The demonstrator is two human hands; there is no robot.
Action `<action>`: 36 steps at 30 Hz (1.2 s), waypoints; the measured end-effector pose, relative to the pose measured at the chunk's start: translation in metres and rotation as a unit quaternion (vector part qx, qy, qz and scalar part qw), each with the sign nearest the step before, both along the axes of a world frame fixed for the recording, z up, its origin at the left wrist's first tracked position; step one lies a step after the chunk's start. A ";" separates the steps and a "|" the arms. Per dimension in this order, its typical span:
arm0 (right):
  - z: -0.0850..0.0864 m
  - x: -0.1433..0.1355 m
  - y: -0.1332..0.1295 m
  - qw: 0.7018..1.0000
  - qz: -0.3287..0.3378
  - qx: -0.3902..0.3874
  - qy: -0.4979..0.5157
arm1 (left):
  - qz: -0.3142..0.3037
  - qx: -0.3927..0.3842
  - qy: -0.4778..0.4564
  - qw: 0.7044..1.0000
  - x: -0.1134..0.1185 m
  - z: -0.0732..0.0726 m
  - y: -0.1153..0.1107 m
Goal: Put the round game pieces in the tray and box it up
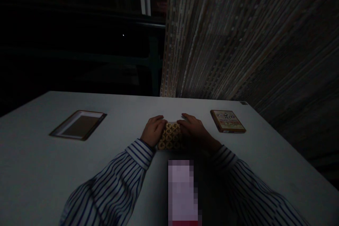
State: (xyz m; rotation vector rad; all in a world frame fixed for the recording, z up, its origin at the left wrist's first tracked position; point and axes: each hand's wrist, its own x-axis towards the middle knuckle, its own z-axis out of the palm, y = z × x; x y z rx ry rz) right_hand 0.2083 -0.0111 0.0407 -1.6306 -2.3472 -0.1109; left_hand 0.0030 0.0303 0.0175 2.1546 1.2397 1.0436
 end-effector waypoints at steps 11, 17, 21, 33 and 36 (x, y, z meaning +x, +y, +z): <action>-0.004 0.015 -0.024 0.994 0.006 0.032 0.109 | 0.064 -0.073 -0.093 0.991 -0.008 -0.004 -0.014; -0.019 0.013 -0.026 0.978 0.028 0.070 0.194 | 0.083 -0.105 -0.115 0.984 -0.015 -0.009 -0.027; -0.023 0.012 -0.030 0.972 0.040 0.067 0.220 | 0.073 -0.091 -0.085 0.990 -0.015 -0.010 -0.029; -0.026 0.013 -0.032 0.972 0.042 0.041 0.229 | 0.076 -0.076 -0.080 0.991 -0.016 -0.017 -0.031; -0.024 0.012 -0.028 0.971 0.034 0.044 0.232 | 0.070 -0.071 -0.074 0.992 -0.017 -0.017 -0.030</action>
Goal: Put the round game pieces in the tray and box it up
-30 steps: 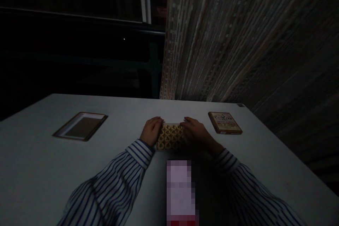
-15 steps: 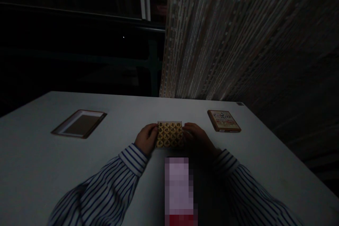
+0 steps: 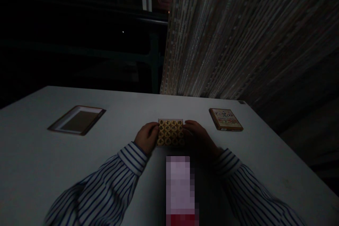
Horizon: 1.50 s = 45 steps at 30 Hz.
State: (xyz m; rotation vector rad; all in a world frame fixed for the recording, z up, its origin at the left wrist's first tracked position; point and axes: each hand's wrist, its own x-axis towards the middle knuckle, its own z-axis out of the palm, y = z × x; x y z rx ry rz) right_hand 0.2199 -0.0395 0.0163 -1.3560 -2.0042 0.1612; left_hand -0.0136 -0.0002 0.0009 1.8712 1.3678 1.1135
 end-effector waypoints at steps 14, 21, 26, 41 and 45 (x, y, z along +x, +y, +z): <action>0.002 -0.003 0.005 1.000 -0.018 -0.016 -0.010 | -0.005 -0.003 0.017 1.000 0.001 0.007 -0.003; 0.004 -0.004 0.005 1.000 -0.012 -0.009 -0.007 | -0.009 0.006 0.024 1.000 0.001 0.008 -0.003; 0.002 -0.004 0.006 1.000 -0.014 -0.006 -0.004 | -0.006 0.005 0.017 1.000 0.001 0.010 -0.004; 0.001 -0.001 0.008 1.000 0.001 -0.008 -0.009 | -0.008 0.017 0.008 1.000 0.000 0.004 -0.001; 0.002 -0.002 0.006 1.000 0.000 -0.004 0.005 | -0.010 0.021 0.013 1.000 0.001 0.007 -0.002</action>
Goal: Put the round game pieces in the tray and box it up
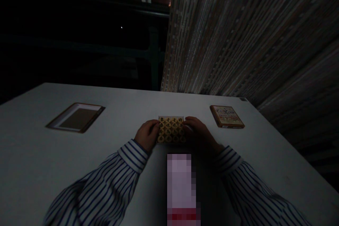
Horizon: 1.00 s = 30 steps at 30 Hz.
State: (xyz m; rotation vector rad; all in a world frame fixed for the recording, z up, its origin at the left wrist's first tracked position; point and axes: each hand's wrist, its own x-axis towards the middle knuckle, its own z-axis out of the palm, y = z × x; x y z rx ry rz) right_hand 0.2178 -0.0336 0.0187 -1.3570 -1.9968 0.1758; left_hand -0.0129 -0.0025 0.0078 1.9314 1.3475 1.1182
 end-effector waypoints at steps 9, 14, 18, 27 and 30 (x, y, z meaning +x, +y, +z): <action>0.004 0.004 -0.010 0.999 0.036 -0.006 0.014 | -0.001 -0.003 0.015 1.000 0.000 0.005 -0.001; 0.004 0.003 -0.012 0.999 0.036 -0.016 0.007 | 0.003 -0.007 0.013 1.000 0.000 0.005 -0.002; 0.002 0.004 -0.011 0.999 0.032 -0.018 -0.001 | 0.000 -0.010 0.008 1.000 0.001 0.005 -0.002; 0.005 0.005 -0.013 0.999 0.041 -0.015 -0.013 | 0.003 0.000 0.001 1.000 0.000 0.002 -0.001; 0.008 0.003 -0.014 0.999 0.041 -0.023 -0.012 | 0.002 -0.007 0.006 1.000 0.000 0.005 -0.002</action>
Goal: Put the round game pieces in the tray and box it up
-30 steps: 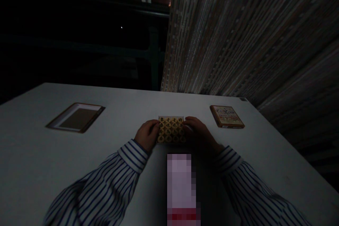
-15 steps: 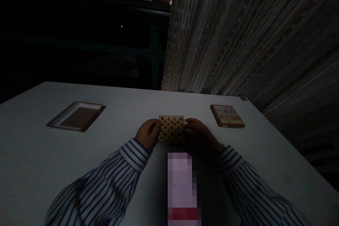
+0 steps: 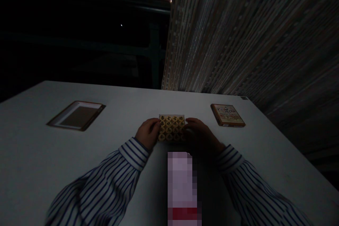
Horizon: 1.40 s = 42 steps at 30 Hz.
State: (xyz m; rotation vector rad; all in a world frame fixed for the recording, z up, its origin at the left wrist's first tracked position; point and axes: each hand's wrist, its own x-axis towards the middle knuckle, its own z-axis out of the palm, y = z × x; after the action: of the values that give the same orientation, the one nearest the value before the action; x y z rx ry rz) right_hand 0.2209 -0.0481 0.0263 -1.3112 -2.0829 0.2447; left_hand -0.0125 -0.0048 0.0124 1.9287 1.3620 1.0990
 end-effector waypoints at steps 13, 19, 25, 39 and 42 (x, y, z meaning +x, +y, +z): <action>-0.003 0.001 0.002 1.000 0.011 0.008 0.008 | 0.007 -0.004 -0.012 1.000 0.001 0.002 -0.002; -0.003 0.002 0.003 1.000 0.005 -0.003 0.000 | 0.014 -0.010 -0.017 1.000 0.002 0.000 -0.002; -0.002 0.007 -0.001 1.000 0.012 0.003 0.008 | 0.012 -0.004 -0.010 1.000 0.001 0.001 -0.003; 0.004 0.007 -0.009 0.998 0.051 -0.028 -0.036 | 0.011 -0.004 -0.010 1.000 0.001 -0.002 -0.001; 0.001 0.008 -0.009 0.998 0.050 -0.033 -0.032 | 0.010 -0.005 -0.004 1.000 0.000 -0.001 -0.001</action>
State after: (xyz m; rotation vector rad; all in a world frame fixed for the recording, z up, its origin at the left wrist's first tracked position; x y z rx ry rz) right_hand 0.2288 -0.0569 0.0270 -1.2693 -2.2155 0.3201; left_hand -0.0121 -0.0062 0.0117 1.9052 1.3829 1.1067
